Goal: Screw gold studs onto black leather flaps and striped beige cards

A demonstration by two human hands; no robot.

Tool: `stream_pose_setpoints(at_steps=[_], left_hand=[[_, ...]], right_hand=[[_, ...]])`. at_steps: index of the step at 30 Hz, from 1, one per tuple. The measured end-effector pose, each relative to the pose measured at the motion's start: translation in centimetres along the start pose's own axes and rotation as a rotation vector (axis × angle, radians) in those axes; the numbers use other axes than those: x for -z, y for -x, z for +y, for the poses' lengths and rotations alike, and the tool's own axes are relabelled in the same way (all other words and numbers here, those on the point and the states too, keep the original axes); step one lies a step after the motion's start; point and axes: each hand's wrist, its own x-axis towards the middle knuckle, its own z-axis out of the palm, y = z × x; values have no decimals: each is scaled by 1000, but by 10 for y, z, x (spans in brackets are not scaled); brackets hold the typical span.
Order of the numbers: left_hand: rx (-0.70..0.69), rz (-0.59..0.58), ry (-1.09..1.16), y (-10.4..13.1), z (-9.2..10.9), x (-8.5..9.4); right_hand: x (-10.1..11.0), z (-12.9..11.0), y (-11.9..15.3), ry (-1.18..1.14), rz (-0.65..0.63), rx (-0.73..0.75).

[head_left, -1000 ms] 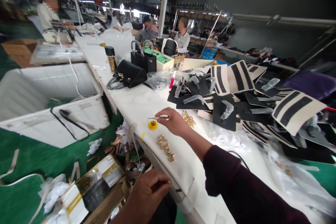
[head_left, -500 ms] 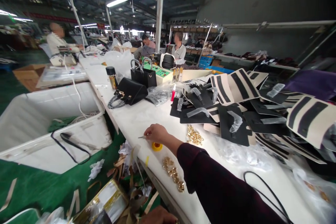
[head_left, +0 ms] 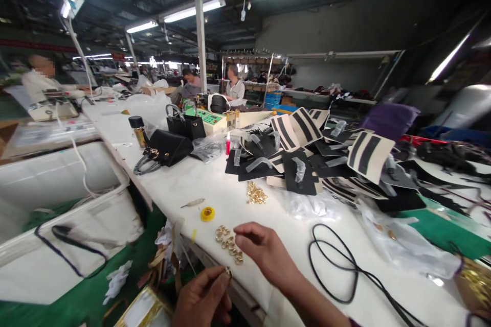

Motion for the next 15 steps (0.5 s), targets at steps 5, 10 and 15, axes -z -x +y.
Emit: stream_pose_setpoints(at_steps=[5, 10, 15], left_hand=[[38, -232, 28, 24, -6, -40], [65, -392, 51, 68, -14, -84], [192, -542, 19, 89, -23, -120]], right_hand=[[3, 26, 107, -387, 40, -46], [17, 24, 170, -536, 296, -6], [46, 24, 210, -591, 455, 83]])
